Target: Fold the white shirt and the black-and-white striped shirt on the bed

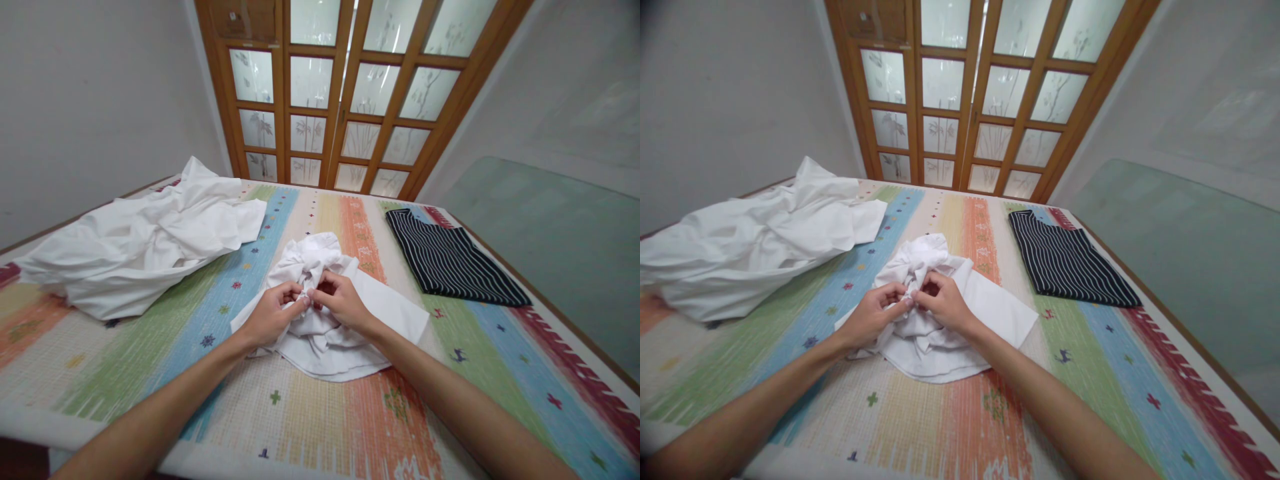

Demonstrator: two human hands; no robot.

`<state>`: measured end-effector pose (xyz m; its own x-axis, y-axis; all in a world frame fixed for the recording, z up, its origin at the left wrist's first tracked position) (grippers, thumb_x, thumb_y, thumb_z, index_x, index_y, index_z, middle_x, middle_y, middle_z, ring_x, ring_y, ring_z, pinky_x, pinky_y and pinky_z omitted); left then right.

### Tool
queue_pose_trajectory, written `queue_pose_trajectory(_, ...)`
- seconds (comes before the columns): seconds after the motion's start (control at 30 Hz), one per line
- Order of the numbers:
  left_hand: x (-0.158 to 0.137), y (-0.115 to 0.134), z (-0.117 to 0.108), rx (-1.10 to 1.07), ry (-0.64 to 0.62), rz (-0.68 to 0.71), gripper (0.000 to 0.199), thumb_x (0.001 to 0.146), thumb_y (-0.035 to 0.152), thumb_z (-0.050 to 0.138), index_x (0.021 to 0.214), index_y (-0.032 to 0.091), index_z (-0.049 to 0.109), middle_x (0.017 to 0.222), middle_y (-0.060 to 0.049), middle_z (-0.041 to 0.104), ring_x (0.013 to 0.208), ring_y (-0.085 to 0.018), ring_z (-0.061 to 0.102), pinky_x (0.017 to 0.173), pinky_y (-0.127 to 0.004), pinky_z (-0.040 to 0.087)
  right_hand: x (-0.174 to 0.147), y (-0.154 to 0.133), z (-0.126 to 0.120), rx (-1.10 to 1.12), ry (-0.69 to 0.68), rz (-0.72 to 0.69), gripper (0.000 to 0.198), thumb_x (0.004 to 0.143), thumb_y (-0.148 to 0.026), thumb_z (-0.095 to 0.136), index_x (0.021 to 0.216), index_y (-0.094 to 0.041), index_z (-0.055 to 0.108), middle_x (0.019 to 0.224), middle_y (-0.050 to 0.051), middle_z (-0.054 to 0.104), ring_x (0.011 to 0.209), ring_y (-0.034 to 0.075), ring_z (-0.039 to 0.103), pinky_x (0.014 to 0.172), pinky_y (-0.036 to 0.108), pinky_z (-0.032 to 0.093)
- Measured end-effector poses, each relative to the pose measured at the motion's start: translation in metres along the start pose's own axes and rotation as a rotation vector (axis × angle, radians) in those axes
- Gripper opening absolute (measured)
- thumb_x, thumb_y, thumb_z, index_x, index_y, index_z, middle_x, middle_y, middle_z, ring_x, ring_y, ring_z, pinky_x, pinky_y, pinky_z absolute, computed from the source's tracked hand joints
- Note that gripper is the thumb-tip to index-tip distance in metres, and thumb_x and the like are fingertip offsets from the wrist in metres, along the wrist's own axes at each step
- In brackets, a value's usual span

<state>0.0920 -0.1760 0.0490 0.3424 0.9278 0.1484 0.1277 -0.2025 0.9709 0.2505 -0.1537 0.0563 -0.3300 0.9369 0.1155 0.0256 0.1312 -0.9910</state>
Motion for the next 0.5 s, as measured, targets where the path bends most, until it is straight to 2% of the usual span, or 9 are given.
queue_pose_trajectory(0.17, -0.002, -0.004, 0.0, 0.002, 0.029, -0.038, 0.032, 0.086, 0.045, 0.058, 0.086, 0.014, 0.062, 0.066, 0.002, 0.054, 0.06, -0.011, 0.048, 0.057, -0.022, 0.037, 0.001, 0.004, 0.0, -0.017, -0.017, 0.01, 0.026, 0.067, -0.037, 0.072, 0.067, -0.02, 0.052, 0.053, -0.004, 0.055, 0.049, 0.012, 0.051, 0.05, 0.024, 0.04)
queue_pose_trajectory(0.37, -0.005, -0.001, 0.001, 0.106, 0.057, -0.036, 0.036, 0.084, 0.05, 0.06, 0.087, 0.014, 0.064, 0.058, 0.004, 0.047, 0.054, -0.01, 0.042, 0.052, -0.021, 0.033, 0.003, 0.009, 0.0, -0.011, -0.002, 0.017, 0.012, 0.066, -0.028, 0.064, 0.067, -0.019, 0.056, 0.053, -0.004, 0.056, 0.049, 0.013, 0.052, 0.049, 0.024, 0.042)
queue_pose_trajectory(0.5, -0.004, -0.003, 0.002, 0.137, 0.112, -0.028, 0.034, 0.082, 0.048, 0.063, 0.085, 0.014, 0.065, 0.059, 0.004, 0.052, 0.055, -0.011, 0.046, 0.052, -0.021, 0.034, 0.005, 0.014, 0.0, -0.027, -0.001, 0.056, 0.006, 0.067, -0.023, 0.056, 0.064, -0.018, 0.056, 0.05, -0.004, 0.055, 0.046, 0.012, 0.051, 0.047, 0.023, 0.041)
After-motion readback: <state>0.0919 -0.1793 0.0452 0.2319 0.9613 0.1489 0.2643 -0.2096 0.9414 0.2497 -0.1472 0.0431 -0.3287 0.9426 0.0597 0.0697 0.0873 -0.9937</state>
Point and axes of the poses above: each hand's wrist, its own x-axis towards the middle knuckle, its own z-axis out of the palm, y = z × x, the point moved 2 cm from there along x, towards the middle knuckle
